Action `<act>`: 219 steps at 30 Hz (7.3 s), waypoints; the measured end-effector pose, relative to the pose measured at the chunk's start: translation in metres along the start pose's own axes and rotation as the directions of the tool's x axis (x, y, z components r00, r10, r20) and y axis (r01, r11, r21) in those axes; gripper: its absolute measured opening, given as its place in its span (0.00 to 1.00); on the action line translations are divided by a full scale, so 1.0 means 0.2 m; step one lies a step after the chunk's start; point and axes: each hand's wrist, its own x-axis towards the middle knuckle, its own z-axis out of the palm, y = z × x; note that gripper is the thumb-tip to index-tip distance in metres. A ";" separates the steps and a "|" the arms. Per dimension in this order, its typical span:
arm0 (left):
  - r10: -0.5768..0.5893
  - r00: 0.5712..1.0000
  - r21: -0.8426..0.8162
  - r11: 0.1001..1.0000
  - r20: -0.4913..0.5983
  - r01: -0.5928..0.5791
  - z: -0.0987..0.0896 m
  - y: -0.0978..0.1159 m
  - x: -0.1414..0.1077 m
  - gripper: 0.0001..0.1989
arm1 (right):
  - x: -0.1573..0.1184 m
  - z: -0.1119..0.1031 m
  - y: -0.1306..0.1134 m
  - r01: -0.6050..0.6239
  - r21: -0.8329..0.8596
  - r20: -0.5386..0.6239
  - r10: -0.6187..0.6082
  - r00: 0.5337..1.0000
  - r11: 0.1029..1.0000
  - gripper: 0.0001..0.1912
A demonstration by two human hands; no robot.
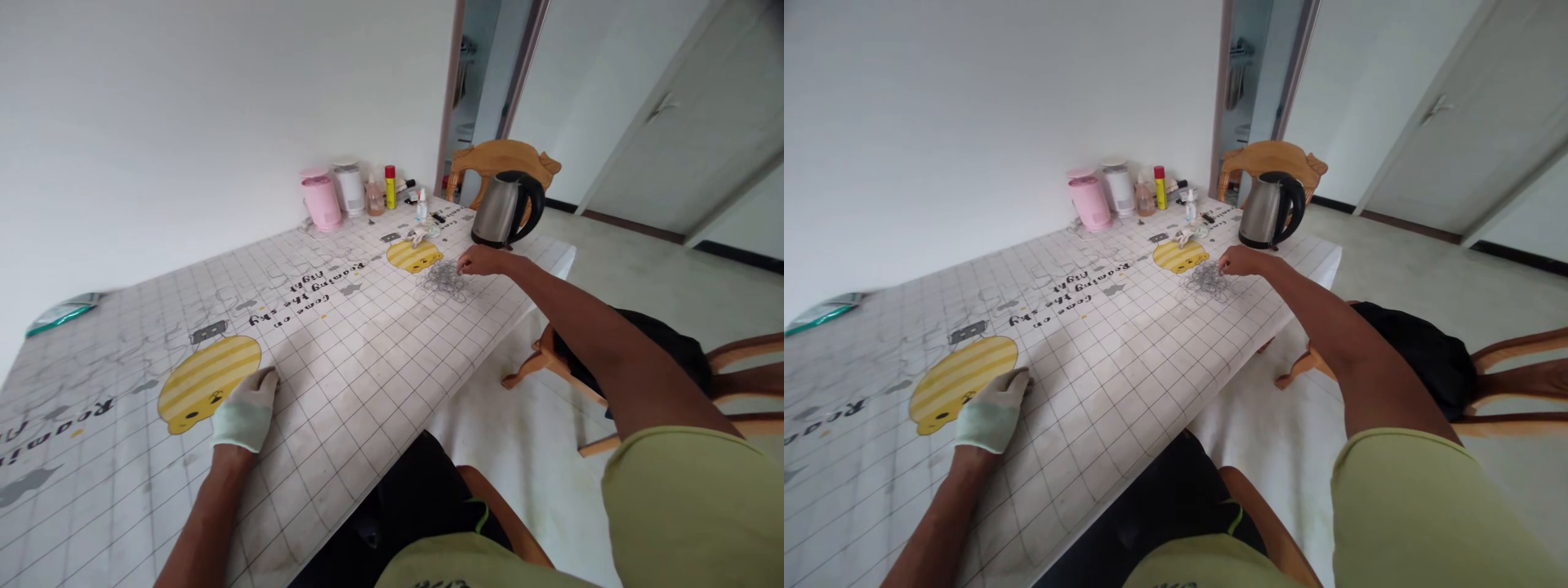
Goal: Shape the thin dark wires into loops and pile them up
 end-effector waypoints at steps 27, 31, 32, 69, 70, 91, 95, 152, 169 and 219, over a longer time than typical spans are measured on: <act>0.646 0.716 0.089 0.723 0.264 -0.685 0.32 0.76 -0.19 0.23 | -0.16 0.23 -0.20 0.148 0.538 -0.005 -0.172 0.985 0.830 0.10; 0.720 0.657 -0.072 0.684 0.226 -0.726 0.47 1.05 -0.15 0.22 | -0.22 0.23 -0.28 0.122 0.657 -0.013 -0.151 0.989 0.744 0.12; 0.695 0.692 -0.122 0.717 0.196 -0.686 0.50 1.09 -0.15 0.21 | -0.24 0.23 -0.31 0.124 0.679 -0.036 -0.135 0.990 0.723 0.12; -0.144 0.989 -0.778 0.620 0.018 0.104 -0.24 0.15 -0.05 0.14 | 0.25 0.63 -2.13 0.563 0.555 -0.303 -0.482 0.822 0.612 0.10; -0.156 0.988 -0.769 0.630 0.005 0.104 -0.23 0.14 -0.05 0.13 | 0.25 0.64 -2.13 0.580 0.555 -0.327 -0.485 0.811 0.597 0.10; 0.025 0.988 0.061 0.998 -0.152 -0.016 -0.14 0.14 -0.11 0.17 | 0.23 0.71 -2.17 0.787 0.034 -0.548 -0.647 0.531 0.616 0.20; -0.038 0.990 -0.063 0.998 -0.136 0.030 -0.15 0.17 -0.11 0.16 | 0.26 0.72 -2.18 0.790 -0.013 -0.501 -0.688 0.525 0.613 0.19; -0.242 0.963 -0.793 0.561 0.118 0.238 -0.18 0.20 -0.13 0.17 | 0.25 0.68 -2.10 0.346 0.923 -0.248 -0.425 0.870 0.168 0.12; -0.087 0.993 -0.291 0.955 -0.082 0.059 -0.18 0.15 -0.16 0.21 | 0.24 0.71 -2.12 0.252 0.932 -0.160 -0.330 0.931 0.262 0.13; 0.012 0.909 -0.869 0.300 0.416 0.393 -0.13 0.11 -0.13 0.08 | 0.33 0.69 -1.94 0.441 0.767 -0.159 -0.528 0.835 0.466 0.12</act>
